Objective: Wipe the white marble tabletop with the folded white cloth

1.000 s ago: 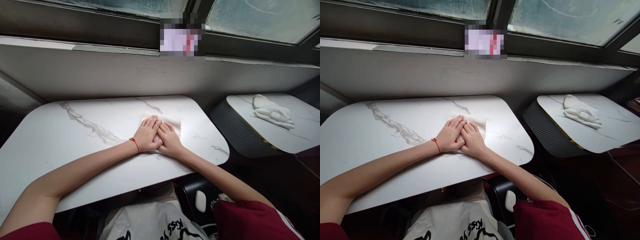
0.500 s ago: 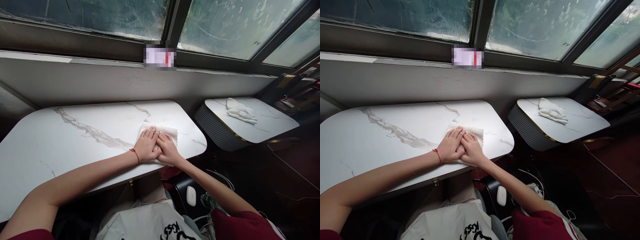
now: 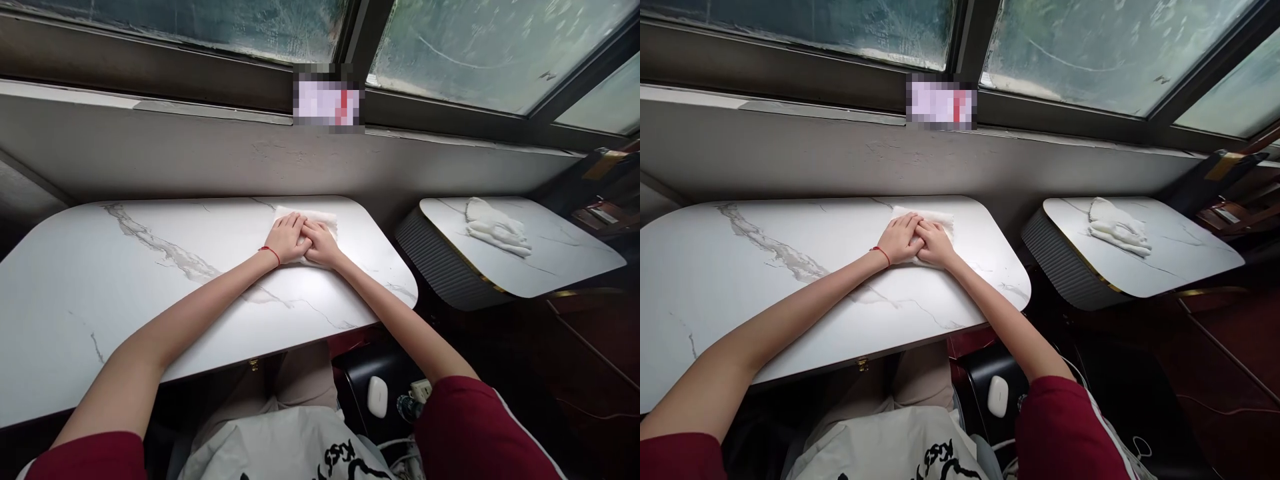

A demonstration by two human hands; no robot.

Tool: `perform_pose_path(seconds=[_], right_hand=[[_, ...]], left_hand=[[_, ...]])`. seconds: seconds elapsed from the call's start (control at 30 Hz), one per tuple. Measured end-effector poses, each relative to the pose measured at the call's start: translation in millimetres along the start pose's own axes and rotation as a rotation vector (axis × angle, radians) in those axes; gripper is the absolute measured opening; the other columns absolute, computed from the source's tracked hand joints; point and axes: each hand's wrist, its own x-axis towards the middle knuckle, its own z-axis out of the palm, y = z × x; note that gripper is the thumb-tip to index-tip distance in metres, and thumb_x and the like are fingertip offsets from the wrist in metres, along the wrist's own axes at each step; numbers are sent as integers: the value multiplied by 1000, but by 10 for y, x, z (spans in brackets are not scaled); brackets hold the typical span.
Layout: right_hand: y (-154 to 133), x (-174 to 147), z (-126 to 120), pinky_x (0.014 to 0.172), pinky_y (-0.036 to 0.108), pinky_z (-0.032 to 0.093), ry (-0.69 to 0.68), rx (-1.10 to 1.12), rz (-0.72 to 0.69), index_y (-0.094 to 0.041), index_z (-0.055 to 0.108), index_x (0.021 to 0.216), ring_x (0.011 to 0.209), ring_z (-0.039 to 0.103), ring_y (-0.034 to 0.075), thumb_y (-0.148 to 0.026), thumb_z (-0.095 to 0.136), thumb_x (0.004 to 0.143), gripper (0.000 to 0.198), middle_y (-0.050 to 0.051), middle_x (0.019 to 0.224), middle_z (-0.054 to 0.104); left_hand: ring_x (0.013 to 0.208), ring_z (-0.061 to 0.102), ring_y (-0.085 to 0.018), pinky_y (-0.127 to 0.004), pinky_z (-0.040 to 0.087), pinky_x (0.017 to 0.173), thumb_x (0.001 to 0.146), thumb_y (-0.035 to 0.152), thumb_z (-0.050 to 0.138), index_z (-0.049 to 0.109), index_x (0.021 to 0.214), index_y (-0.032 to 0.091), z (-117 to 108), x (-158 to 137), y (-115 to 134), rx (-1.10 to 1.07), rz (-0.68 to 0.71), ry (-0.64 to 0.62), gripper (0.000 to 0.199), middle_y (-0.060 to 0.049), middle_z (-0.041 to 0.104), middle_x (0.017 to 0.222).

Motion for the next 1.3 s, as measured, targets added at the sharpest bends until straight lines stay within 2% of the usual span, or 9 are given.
perform_pose_path(seconds=[0.13,0.23,0.43,0.63,1.07,1.3], right_hand=[[298,237,49,104,47,41,26,33,-5,-16,69,111,118,59,32,-20,49,73,43,15,122,69],[485,392,76,101,47,42,33,60,-15,-16,69,105,109,61,31,-22,48,72,40,14,113,71],[707,591,95,95,43,43,80,126,-71,-18,67,94,98,62,29,-25,46,70,33,13,101,71],[750,690,94,89,41,44,88,196,-117,-19,65,86,88,61,27,-27,45,69,28,10,89,69],[731,689,102,93,42,42,49,139,-87,-18,67,93,95,61,29,-25,45,69,32,12,99,72],[713,687,70,99,43,41,18,98,-80,-17,67,100,105,61,30,-25,46,73,35,14,110,72]], left_hand=[[142,45,-27,-40,30,121,92,30,45,52,141,11,53,264,-82,-1,-59,31,53,-15,52,150],[141,46,-27,-40,31,120,92,28,44,52,140,11,92,440,-147,-10,-92,43,51,-14,55,146],[134,51,-28,-43,34,116,91,26,43,54,137,14,169,627,-248,-10,-119,92,49,-14,58,142],[135,49,-29,-42,33,117,93,27,42,52,139,9,199,646,-279,-4,-153,87,51,-16,56,144],[136,49,-29,-43,34,117,93,28,41,53,138,13,177,635,-296,-3,-156,92,49,-15,57,144],[137,48,-30,-44,32,118,93,29,41,52,140,12,192,638,-318,-11,-138,105,51,-15,57,145]])
